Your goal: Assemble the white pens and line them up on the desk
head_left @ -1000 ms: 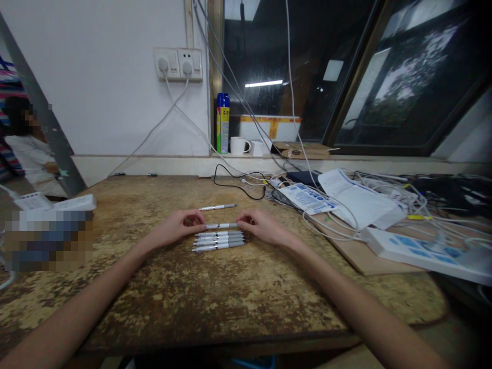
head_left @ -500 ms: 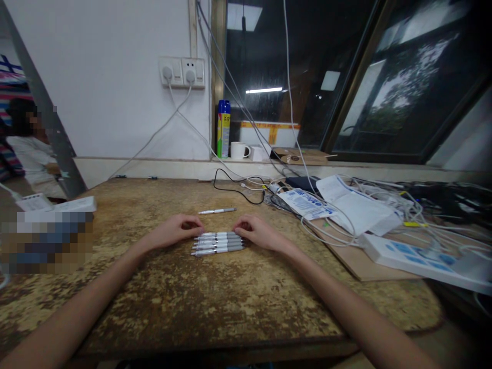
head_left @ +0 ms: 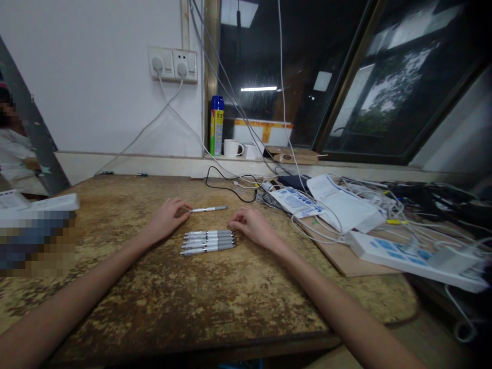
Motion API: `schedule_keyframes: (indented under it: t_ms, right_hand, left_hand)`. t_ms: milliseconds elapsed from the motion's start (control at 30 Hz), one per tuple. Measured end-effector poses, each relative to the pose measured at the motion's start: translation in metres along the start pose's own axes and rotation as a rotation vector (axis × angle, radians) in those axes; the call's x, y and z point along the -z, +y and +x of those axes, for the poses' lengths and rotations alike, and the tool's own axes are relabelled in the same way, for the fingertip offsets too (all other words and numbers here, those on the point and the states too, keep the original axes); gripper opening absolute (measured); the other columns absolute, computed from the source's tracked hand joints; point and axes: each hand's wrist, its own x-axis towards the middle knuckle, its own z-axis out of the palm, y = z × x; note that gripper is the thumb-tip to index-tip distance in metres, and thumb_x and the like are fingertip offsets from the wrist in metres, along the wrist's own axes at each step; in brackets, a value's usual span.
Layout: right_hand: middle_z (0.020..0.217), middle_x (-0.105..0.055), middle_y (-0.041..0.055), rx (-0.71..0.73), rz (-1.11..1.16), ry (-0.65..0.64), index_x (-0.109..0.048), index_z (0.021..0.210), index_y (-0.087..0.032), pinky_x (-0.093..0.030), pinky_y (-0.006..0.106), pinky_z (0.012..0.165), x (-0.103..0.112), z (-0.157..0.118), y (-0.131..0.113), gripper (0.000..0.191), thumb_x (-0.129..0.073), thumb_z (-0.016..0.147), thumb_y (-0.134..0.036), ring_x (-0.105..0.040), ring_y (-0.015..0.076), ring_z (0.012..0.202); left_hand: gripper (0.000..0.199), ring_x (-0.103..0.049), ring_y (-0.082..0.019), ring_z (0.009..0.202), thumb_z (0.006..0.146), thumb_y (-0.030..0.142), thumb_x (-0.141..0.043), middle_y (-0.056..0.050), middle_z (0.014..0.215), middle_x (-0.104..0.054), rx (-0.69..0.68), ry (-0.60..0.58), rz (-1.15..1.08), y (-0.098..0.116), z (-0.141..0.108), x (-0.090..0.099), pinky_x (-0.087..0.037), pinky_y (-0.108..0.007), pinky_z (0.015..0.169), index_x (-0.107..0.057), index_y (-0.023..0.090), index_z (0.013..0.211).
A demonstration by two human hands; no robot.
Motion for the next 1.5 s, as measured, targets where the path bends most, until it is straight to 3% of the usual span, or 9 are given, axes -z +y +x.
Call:
schedule_keyframes:
  t_ms: [300, 533, 633, 767, 867, 1033, 1167, 1300, 1500]
  right_hand:
    - [0.085, -0.074, 0.0063, -0.053, 0.043, 0.025, -0.076, 0.085, -0.018, -0.042, 0.028, 0.068, 0.001, -0.001, -0.002, 0.013, -0.073, 0.088, -0.030, -0.064, 0.0187, 0.076]
    - [0.079, -0.070, 0.0056, -0.061, 0.000, 0.078, -0.067, 0.081, -0.019, -0.038, 0.029, 0.068, -0.001, 0.000, 0.004, 0.032, -0.051, 0.102, -0.037, -0.061, 0.0190, 0.074]
    - [0.090, -0.068, 0.0051, -0.086, 0.069, 0.165, -0.063, 0.098, -0.019, -0.040, 0.029, 0.070, -0.004, 0.000, 0.005, 0.020, -0.056, 0.099, -0.038, -0.059, 0.0182, 0.075]
    - [0.102, -0.066, 0.0047, 0.000, 0.219, 0.162, -0.053, 0.124, -0.021, -0.044, 0.029, 0.077, -0.003, 0.001, -0.001, 0.031, -0.057, 0.098, -0.039, -0.060, 0.0178, 0.082]
    - [0.102, -0.066, 0.0059, 0.098, 0.183, 0.129, -0.058, 0.111, -0.022, -0.043, 0.031, 0.084, 0.000, 0.001, -0.008, 0.021, -0.045, 0.104, -0.037, -0.059, 0.0200, 0.092]
    - [0.089, -0.064, 0.0062, 0.133, 0.060, 0.128, -0.055, 0.088, -0.021, -0.039, 0.030, 0.078, -0.003, 0.001, -0.015, 0.032, -0.033, 0.108, -0.034, -0.057, 0.0205, 0.084]
    - [0.082, -0.063, 0.0049, 0.106, 0.011, 0.095, -0.052, 0.086, -0.021, -0.037, 0.030, 0.073, -0.010, 0.000, -0.020, 0.032, -0.032, 0.108, -0.032, -0.057, 0.0195, 0.076]
    - [0.078, -0.062, 0.0033, 0.103, 0.009, 0.097, -0.051, 0.083, -0.021, -0.034, 0.029, 0.069, -0.017, -0.001, -0.025, 0.034, -0.032, 0.109, -0.030, -0.056, 0.0180, 0.071]
    - [0.077, -0.062, 0.0042, 0.151, -0.064, 0.125, -0.050, 0.079, -0.021, -0.035, 0.028, 0.069, -0.019, -0.004, -0.029, 0.035, -0.032, 0.108, -0.026, -0.056, 0.0181, 0.072]
  left_hand:
    - [0.025, -0.056, -0.029, 0.110, 0.095, 0.039, -0.057, -0.011, 0.111, -0.068, -0.059, -0.114, 0.121, 0.007, 0.042, -0.023, -0.039, -0.043, 0.101, -0.072, 0.020, 0.103]
    - [0.022, -0.054, -0.029, 0.107, 0.101, 0.038, -0.051, -0.008, 0.111, -0.069, -0.100, 0.045, 0.110, 0.040, 0.018, -0.008, -0.039, -0.042, 0.094, -0.065, 0.022, 0.106]
    - [0.025, -0.055, -0.028, 0.108, 0.102, 0.040, -0.048, -0.007, 0.111, -0.069, -0.090, 0.085, 0.013, 0.049, 0.007, -0.001, -0.039, -0.041, 0.095, -0.065, 0.022, 0.108]
    - [0.027, -0.056, -0.027, 0.105, 0.102, 0.042, -0.050, -0.006, 0.108, -0.069, -0.096, 0.107, -0.090, 0.058, 0.003, 0.003, -0.041, -0.040, 0.095, -0.066, 0.021, 0.107]
    - [0.027, -0.056, -0.026, 0.106, 0.103, 0.041, -0.048, -0.006, 0.109, -0.070, -0.112, 0.096, -0.112, 0.068, 0.001, 0.006, -0.041, -0.040, 0.096, -0.066, 0.021, 0.107]
    - [0.033, -0.057, -0.026, 0.107, 0.108, 0.036, -0.034, -0.007, 0.113, -0.069, -0.175, 0.041, -0.010, 0.090, -0.005, 0.007, -0.040, -0.040, 0.098, -0.062, 0.021, 0.114]
    - [0.034, -0.058, -0.026, 0.110, 0.108, 0.038, -0.033, -0.009, 0.115, -0.068, -0.222, -0.013, 0.228, 0.107, -0.010, 0.001, -0.040, -0.039, 0.095, -0.060, 0.020, 0.117]
    - [0.031, -0.060, -0.028, 0.103, 0.109, 0.031, -0.033, -0.010, 0.106, -0.071, -0.212, 0.058, 0.474, 0.118, -0.015, 0.000, -0.039, -0.044, 0.093, -0.061, 0.018, 0.109]
    - [0.026, -0.068, -0.025, 0.089, 0.107, 0.028, -0.036, -0.007, 0.099, -0.074, -0.095, -0.015, 0.425, 0.123, -0.019, 0.000, -0.041, -0.035, 0.071, -0.060, 0.020, 0.103]
